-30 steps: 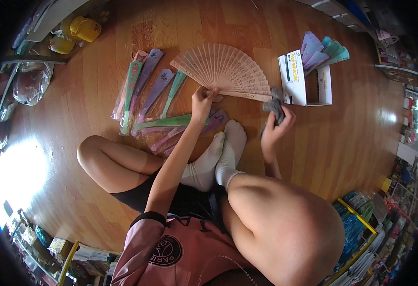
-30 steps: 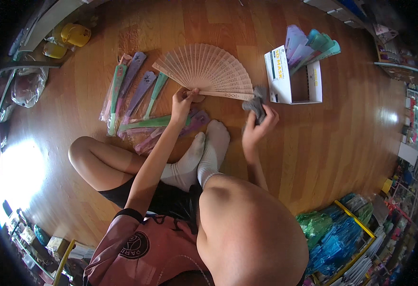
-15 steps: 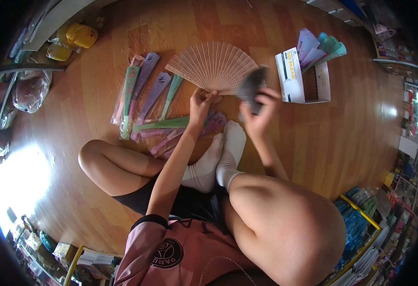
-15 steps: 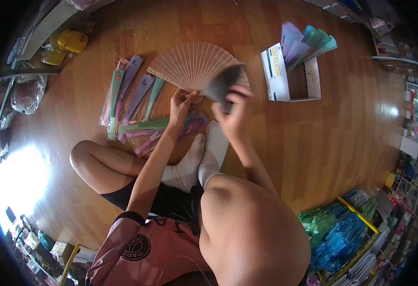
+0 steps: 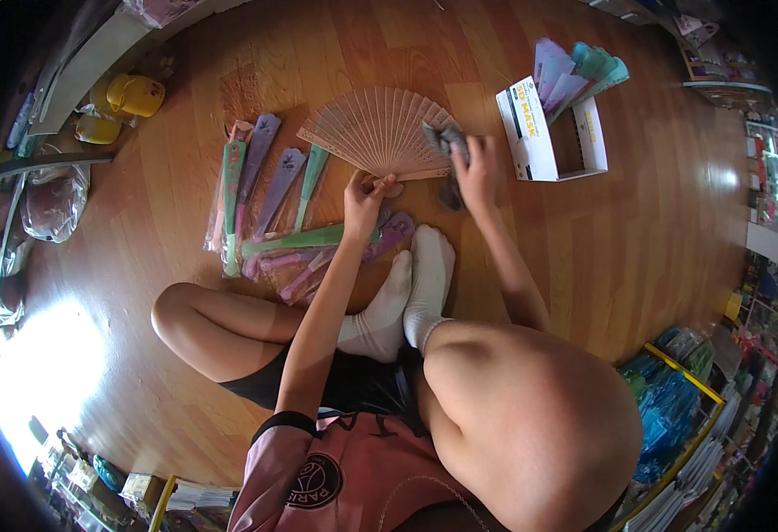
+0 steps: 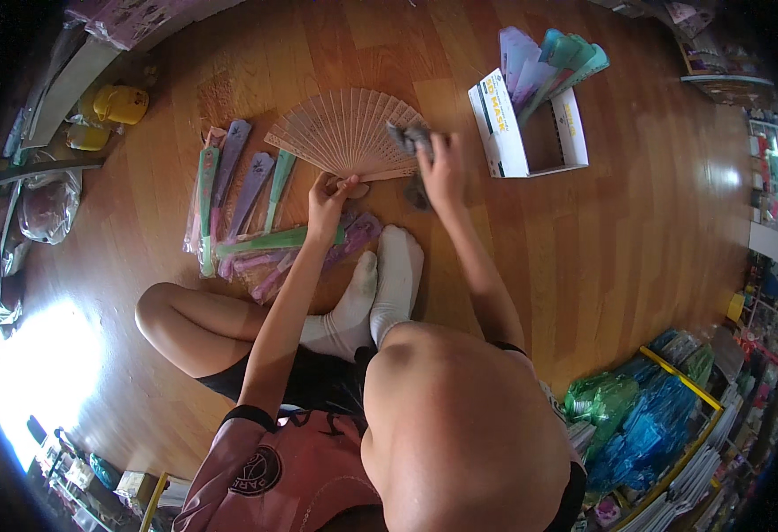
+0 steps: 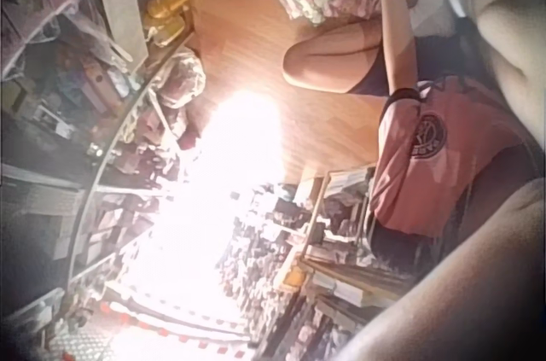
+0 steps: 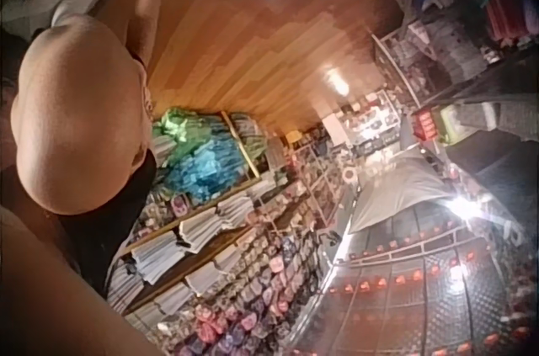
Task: Sorting and wiping various hand fans and placing them into a box.
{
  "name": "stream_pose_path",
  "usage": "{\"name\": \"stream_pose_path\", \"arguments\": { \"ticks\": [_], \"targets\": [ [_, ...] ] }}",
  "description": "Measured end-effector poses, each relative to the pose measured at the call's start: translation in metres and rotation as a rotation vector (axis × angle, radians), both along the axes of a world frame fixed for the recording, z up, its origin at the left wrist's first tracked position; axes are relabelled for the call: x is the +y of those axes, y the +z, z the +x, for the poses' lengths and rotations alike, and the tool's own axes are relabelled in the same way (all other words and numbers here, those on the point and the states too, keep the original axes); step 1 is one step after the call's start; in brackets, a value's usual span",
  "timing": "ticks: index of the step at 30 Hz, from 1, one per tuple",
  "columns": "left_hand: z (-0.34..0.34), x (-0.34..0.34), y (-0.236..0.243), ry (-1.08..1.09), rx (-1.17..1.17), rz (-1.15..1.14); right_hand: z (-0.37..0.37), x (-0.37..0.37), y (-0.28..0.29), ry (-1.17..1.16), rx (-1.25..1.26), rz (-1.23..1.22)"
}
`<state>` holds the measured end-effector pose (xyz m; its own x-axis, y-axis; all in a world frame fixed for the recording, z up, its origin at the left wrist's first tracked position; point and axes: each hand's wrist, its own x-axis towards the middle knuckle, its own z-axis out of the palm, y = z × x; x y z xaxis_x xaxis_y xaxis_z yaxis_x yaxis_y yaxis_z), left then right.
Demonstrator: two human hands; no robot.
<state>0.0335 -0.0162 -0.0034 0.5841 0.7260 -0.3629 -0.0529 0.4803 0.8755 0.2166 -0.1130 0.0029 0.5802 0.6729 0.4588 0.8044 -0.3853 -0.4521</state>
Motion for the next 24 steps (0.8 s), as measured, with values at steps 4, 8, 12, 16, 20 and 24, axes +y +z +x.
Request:
{"name": "stream_pose_path", "arguments": {
  "ticks": [4,8,12,16,20,24],
  "targets": [
    [0.006,-0.004,-0.002,-0.011,-0.021,-0.025,0.028,-0.015,-0.003,-0.19,0.1,0.055],
    [-0.007,0.002,0.001,-0.041,0.051,-0.034,-0.014,0.011,0.03,-0.247,0.323,0.132],
    [0.006,-0.004,-0.007,-0.058,-0.018,0.002,-0.06,0.031,0.035,0.296,0.178,0.07],
    [-0.005,0.0,-0.024,0.055,-0.081,0.105,-0.09,0.045,0.04,0.581,0.091,-0.062],
    [0.001,-0.002,-0.007,-0.022,-0.051,0.014,-0.035,0.047,0.025,0.236,0.151,0.039],
    [0.002,-0.002,-0.001,-0.054,-0.021,-0.012,0.04,0.032,0.022,-0.166,0.028,0.021]
  ]
}}
